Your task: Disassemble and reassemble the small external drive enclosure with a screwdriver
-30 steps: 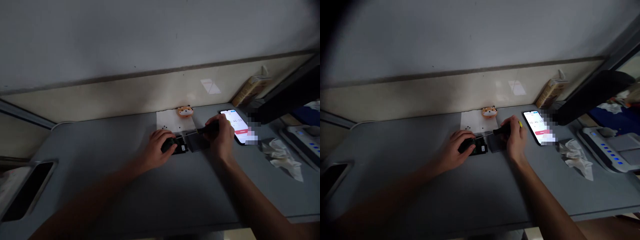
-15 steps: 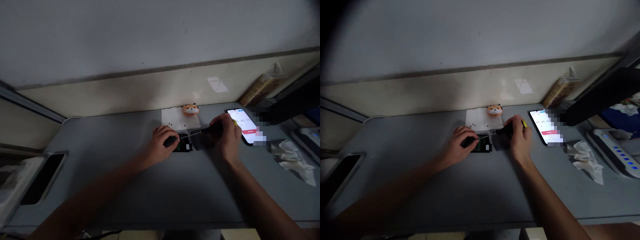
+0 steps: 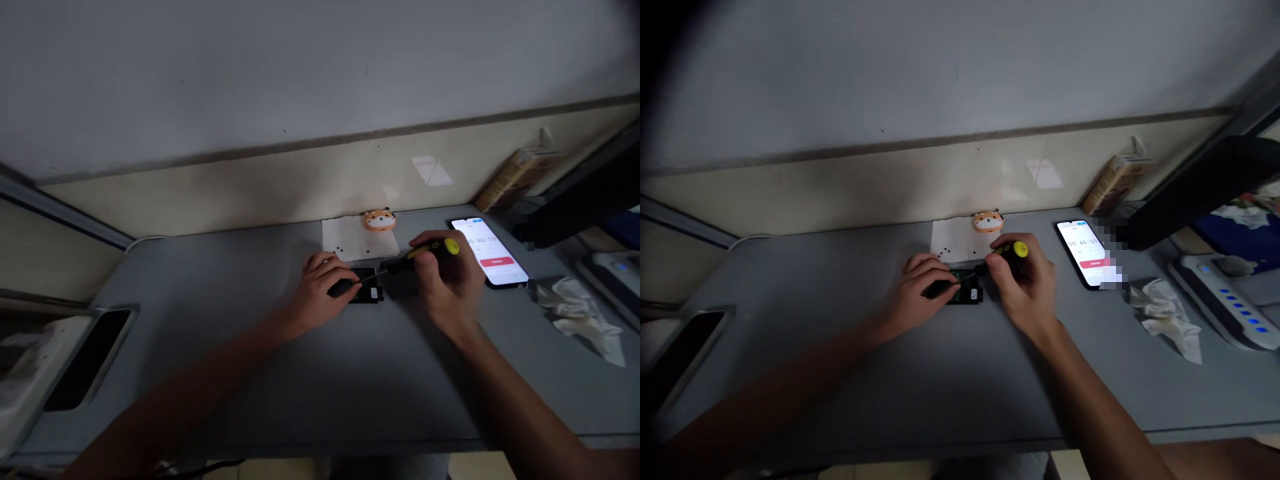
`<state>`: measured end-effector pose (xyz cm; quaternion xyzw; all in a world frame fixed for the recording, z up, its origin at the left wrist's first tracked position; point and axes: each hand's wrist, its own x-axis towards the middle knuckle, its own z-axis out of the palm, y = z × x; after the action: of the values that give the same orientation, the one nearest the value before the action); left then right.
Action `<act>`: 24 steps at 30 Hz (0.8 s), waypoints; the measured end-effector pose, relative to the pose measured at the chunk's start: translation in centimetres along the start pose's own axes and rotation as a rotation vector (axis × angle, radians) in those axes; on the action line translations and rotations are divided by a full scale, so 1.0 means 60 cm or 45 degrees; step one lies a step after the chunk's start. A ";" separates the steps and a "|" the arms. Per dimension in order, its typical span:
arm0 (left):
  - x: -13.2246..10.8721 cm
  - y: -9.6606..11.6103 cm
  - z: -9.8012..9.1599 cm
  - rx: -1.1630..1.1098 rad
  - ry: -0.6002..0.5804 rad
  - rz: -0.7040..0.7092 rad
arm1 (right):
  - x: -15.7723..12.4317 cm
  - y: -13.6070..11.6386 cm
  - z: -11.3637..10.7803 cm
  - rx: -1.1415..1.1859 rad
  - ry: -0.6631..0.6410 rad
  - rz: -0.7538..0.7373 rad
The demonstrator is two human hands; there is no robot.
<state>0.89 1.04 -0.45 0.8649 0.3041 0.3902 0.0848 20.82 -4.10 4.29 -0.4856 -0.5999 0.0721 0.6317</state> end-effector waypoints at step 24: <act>0.006 0.006 -0.003 0.036 -0.449 -0.031 | -0.004 0.015 0.002 -0.151 -0.135 0.149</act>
<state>1.09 0.91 0.04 0.9173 0.3005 0.2271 0.1292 21.10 -3.75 3.50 -0.5518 -0.6064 0.0987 0.5640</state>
